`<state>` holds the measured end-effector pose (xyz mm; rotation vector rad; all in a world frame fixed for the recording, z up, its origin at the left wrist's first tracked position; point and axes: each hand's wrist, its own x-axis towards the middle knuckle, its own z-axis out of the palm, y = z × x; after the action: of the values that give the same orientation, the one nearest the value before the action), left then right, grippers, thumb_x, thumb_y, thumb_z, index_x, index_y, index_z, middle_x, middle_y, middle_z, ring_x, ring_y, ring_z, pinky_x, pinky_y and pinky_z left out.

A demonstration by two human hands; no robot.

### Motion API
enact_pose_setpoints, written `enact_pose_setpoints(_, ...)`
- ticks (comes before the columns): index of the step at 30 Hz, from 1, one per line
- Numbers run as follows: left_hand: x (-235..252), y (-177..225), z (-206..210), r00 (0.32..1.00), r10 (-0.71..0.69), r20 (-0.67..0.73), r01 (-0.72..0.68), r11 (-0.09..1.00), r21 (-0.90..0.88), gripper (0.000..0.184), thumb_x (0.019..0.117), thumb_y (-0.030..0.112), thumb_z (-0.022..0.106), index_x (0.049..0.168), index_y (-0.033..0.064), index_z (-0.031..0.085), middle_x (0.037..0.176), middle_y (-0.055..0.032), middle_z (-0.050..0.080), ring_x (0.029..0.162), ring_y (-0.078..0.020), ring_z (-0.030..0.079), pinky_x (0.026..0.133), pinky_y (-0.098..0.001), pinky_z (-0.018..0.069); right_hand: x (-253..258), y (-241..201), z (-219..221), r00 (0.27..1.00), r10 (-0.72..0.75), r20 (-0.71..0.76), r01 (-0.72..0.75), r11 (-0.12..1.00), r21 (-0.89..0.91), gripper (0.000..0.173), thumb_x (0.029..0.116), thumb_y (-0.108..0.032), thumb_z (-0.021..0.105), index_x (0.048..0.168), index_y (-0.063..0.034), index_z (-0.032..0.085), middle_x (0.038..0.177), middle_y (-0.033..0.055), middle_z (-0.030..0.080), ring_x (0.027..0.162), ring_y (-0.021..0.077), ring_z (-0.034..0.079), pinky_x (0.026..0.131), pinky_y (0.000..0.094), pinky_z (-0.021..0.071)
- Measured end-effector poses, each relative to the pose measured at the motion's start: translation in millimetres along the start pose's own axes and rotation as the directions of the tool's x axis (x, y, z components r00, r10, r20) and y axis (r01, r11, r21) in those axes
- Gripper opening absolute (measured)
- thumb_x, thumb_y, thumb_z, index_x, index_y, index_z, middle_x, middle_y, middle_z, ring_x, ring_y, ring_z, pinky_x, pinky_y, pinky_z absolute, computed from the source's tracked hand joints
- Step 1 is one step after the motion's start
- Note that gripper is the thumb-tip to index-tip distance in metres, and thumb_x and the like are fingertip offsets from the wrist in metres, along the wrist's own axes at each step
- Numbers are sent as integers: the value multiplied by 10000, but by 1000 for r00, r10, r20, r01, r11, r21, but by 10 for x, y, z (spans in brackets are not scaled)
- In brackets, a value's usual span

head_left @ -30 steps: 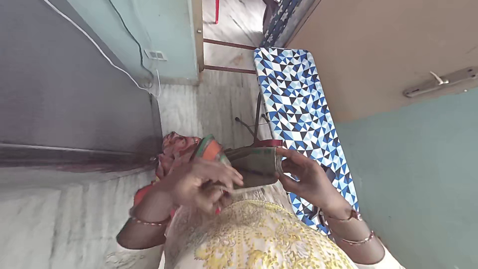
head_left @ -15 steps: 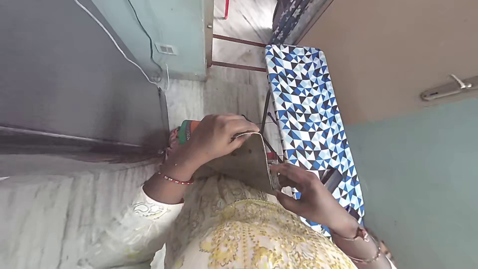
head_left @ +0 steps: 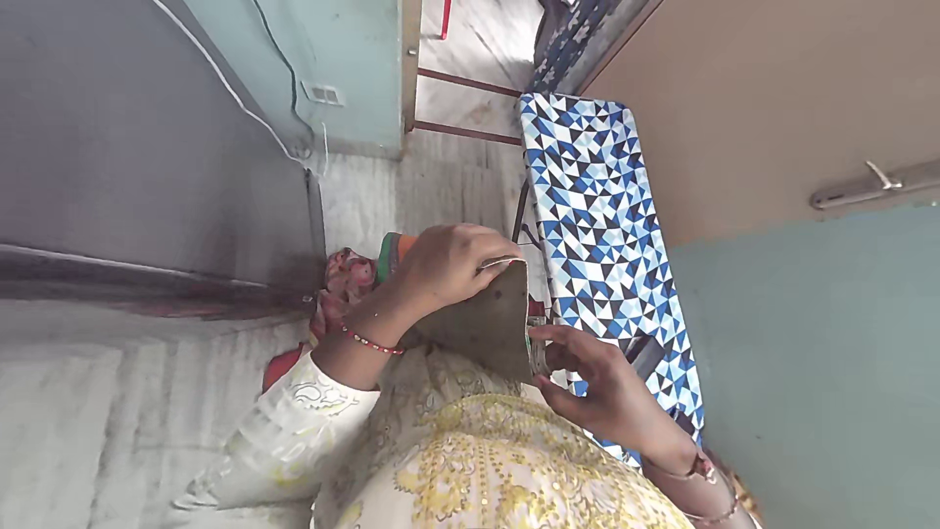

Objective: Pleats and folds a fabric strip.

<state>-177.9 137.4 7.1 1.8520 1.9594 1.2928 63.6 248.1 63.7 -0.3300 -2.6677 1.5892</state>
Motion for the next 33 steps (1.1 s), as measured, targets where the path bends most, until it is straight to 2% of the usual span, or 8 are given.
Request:
enact_pose_setpoints(3, 23, 7, 13, 1000, -2, -4, 2, 1000, -1, 201, 920, 113, 645, 1062, 118, 786, 933, -48, 755, 818, -202, 721, 703, -402, 575, 12, -4, -9, 999, -49, 5, 49, 999, -6, 484, 854, -30, 717, 1313, 35, 577, 1220, 93, 670, 863, 3, 674, 797, 180, 589)
enact_pose_setpoints(8, 60, 30, 18, 1000, -16, 2, 16, 1000, -16, 181, 930, 132, 661, 1056, 120, 790, 945, -46, 761, 827, -200, 725, 707, -402, 579, 15, -17, -46, 994, -104, 29, 107, 988, -114, 426, 877, -84, 709, 1302, -87, 684, 1204, 130, 675, 955, 53, 672, 816, 173, 571)
enact_pose_setpoints(11, 74, 29, 41, 1000, -19, 2, 19, 1000, -25, 175, 927, 123, 667, 1052, 109, 789, 958, -58, 763, 836, -216, 731, 708, -417, 582, 4, -43, -62, 994, -103, 31, 108, 973, -203, 433, 867, -103, 696, 1298, -62, 695, 1157, 156, 678, 943, 71, 666, 811, 160, 554)
enact_pose_setpoints(15, 87, 49, 19, 998, -62, -13, 62, 998, -31, 173, 926, 121, 679, 1059, 103, 789, 970, -69, 752, 804, -215, 720, 687, -427, 580, -11, -67, -84, 1000, -27, 11, 29, 970, -240, 467, 866, -96, 686, 1327, -19, 666, 1151, 172, 678, 875, 71, 674, 781, 172, 565)
enact_pose_setpoints(20, 75, 96, -45, 996, -54, -77, 50, 998, -46, 165, 894, 108, 692, 1033, 89, 778, 1025, -79, 738, 899, -208, 721, 745, -383, 591, -8, -49, -135, 998, 53, -28, -57, 981, -186, 508, 853, -77, 680, 1352, 5, 633, 1132, 138, 658, 823, 24, 653, 737, 151, 563)
enact_pose_setpoints(25, -30, 222, -130, 991, -55, -118, 49, 998, -48, 156, 858, 171, 701, 978, 108, 778, 966, -45, 726, 835, -132, 701, 705, -282, 577, 12, -12, -170, 986, 148, -70, -152, 986, -61, 547, 836, -44, 685, 1372, 28, 601, 1198, 130, 647, 845, 31, 676, 772, 182, 592)
enact_pose_setpoints(28, -153, 386, -136, 997, -50, -65, 44, 995, -91, 150, 870, 224, 683, 943, 126, 770, 909, -20, 723, 805, -104, 692, 685, -260, 568, 21, 9, -191, 974, 198, -111, -199, 980, 6, 565, 829, -42, 688, 1375, 54, 583, 1199, 125, 663, 860, 25, 681, 787, 184, 594)
enact_pose_setpoints(33, -381, 639, 54, 997, 13, 77, 0, 986, -165, 194, 932, 226, 625, 993, 108, 768, 897, -56, 732, 840, -180, 713, 737, -305, 578, 42, 32, -187, 954, 269, -132, -253, 959, 126, 572, 849, -57, 688, 1391, 68, 556, 1228, 131, 658, 866, 54, 699, 775, 213, 612)
